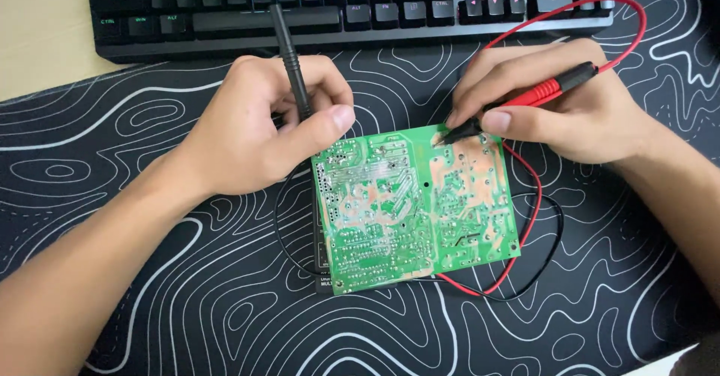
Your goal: Testing a circuit board using multimeter probes and interacting with a computer mouse at a desk.
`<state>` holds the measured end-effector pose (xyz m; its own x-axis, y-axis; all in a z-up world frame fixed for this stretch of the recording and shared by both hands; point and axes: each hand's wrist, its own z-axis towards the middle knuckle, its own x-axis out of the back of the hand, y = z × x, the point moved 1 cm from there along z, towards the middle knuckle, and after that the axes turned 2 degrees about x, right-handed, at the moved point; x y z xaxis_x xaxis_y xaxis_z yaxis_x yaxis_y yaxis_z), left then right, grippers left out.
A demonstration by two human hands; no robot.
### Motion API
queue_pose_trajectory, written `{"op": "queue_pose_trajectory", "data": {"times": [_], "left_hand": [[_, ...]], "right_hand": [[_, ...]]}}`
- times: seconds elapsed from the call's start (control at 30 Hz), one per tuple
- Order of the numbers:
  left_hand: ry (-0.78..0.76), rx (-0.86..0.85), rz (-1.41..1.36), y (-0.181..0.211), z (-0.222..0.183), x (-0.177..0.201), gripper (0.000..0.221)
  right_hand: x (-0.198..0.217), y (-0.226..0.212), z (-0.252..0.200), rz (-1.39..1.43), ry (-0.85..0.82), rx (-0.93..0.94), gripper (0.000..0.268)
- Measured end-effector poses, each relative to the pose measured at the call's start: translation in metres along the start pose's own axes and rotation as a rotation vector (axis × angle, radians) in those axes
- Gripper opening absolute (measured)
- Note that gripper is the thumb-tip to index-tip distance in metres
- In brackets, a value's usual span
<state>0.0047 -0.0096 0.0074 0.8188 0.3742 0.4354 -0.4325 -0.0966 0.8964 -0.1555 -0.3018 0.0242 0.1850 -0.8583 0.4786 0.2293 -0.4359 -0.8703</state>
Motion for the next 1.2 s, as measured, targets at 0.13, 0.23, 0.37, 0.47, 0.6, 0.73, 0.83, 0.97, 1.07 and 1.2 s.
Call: {"op": "queue_pose_trajectory", "data": {"times": [0.13,0.23,0.37,0.47,0.6,0.73,0.83,0.97,1.07,1.2], "left_hand": [[0.0,0.006,0.028,0.0,0.0,0.0,0.02],[-0.003,0.025,0.037,0.0,0.0,0.0,0.019],[0.004,0.025,0.044,0.0,0.0,-0.001,0.016],[0.007,0.025,0.051,0.0,0.001,-0.001,0.016],[0.009,0.018,0.043,-0.001,0.001,-0.001,0.016],[0.01,0.036,0.057,-0.001,0.0,-0.001,0.015],[0.006,0.019,0.058,0.0,0.001,-0.001,0.014],[0.012,0.013,0.057,-0.001,0.001,-0.001,0.015],[0.013,0.025,0.057,-0.001,0.0,0.0,0.014],[0.013,0.02,0.055,-0.001,0.001,-0.001,0.015]], "right_hand": [[0.002,0.004,0.0,0.028,-0.007,0.007,0.023],[0.001,0.004,-0.001,0.066,0.022,-0.045,0.023],[0.001,0.007,-0.002,0.071,0.031,-0.038,0.023],[0.001,0.007,-0.002,0.051,0.038,-0.045,0.023],[0.0,0.001,0.0,0.036,0.039,-0.053,0.023],[-0.002,-0.004,0.001,-0.007,-0.002,-0.012,0.026],[-0.001,-0.003,-0.001,-0.027,0.001,-0.005,0.025],[0.0,0.002,-0.001,0.063,0.023,-0.025,0.023],[-0.001,0.002,0.0,0.061,0.031,-0.023,0.023],[-0.003,0.002,-0.002,0.034,0.06,-0.08,0.022]]}}
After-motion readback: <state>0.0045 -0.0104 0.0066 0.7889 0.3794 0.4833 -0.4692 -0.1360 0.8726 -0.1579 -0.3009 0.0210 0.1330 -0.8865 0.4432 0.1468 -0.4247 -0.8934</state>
